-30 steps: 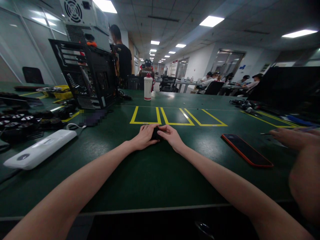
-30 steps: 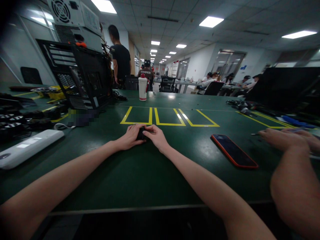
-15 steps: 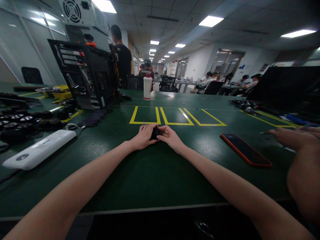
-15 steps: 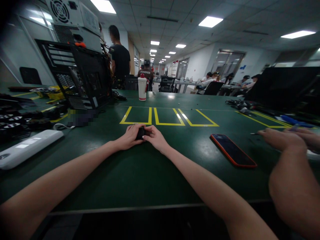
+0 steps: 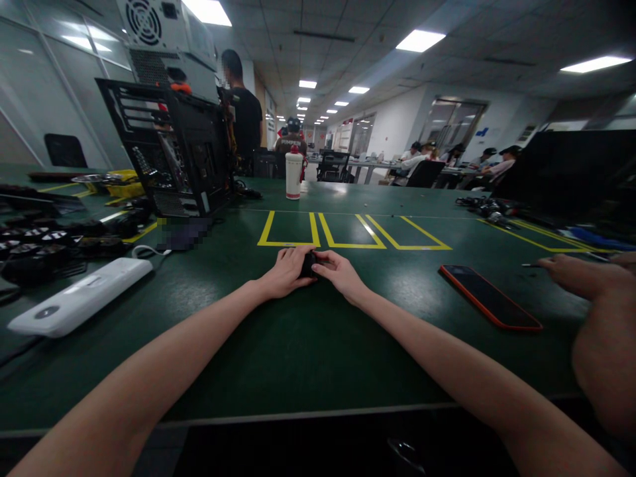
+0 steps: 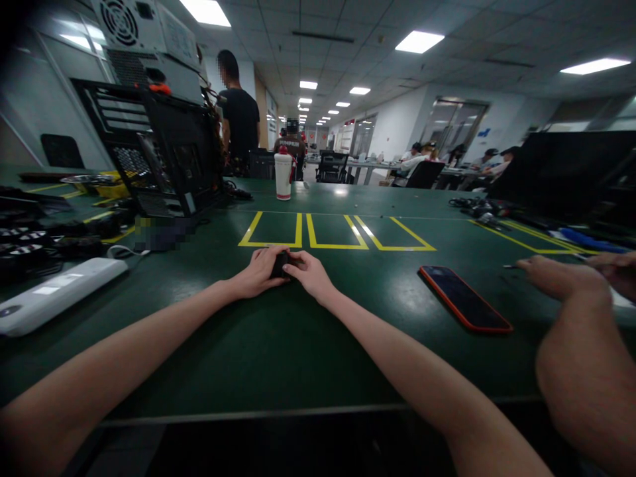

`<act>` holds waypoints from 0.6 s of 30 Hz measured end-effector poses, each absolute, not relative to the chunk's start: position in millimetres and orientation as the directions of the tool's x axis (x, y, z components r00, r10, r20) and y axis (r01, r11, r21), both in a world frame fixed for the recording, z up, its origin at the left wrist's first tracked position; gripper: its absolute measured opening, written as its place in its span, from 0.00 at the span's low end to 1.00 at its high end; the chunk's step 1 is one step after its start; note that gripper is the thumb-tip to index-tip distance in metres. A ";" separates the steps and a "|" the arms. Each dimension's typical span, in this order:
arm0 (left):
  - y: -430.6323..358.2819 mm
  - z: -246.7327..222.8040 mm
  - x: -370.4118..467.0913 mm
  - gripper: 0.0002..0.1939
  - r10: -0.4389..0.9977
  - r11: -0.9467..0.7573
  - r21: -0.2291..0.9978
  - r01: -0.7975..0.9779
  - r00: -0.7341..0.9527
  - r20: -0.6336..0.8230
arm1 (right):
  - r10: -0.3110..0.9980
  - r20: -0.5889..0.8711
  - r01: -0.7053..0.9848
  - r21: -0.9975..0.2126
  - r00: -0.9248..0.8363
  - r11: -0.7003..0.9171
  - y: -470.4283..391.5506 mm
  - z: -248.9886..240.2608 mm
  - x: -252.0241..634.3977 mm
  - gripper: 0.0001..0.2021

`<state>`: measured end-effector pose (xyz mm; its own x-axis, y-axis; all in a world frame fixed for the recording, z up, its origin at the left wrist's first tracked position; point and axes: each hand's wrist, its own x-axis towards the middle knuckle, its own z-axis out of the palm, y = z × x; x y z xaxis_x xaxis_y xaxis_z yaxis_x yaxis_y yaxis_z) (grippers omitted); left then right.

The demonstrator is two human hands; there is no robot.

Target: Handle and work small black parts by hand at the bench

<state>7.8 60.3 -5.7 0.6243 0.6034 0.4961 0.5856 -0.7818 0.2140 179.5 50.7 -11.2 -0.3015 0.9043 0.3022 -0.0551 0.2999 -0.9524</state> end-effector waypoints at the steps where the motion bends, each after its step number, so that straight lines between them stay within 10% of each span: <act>1: 59.8 -5.2 7.6 0.30 0.603 -0.783 0.218 0.582 0.626 0.495 | 0.898 0.313 -0.076 -0.949 -0.310 0.305 50.5 -12.0 179.9 0.14; 18: 60.7 -6.5 8.3 0.30 0.615 -0.774 0.232 0.589 0.613 0.496 | 0.931 0.267 -0.022 -0.963 -0.249 0.270 51.1 -9.4 179.2 0.15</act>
<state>8.3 60.7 -6.5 0.6128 0.6154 0.4957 0.5894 -0.7738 0.2320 179.2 51.1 -9.4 -0.2494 0.9309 0.2669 -0.0221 0.2700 -0.9626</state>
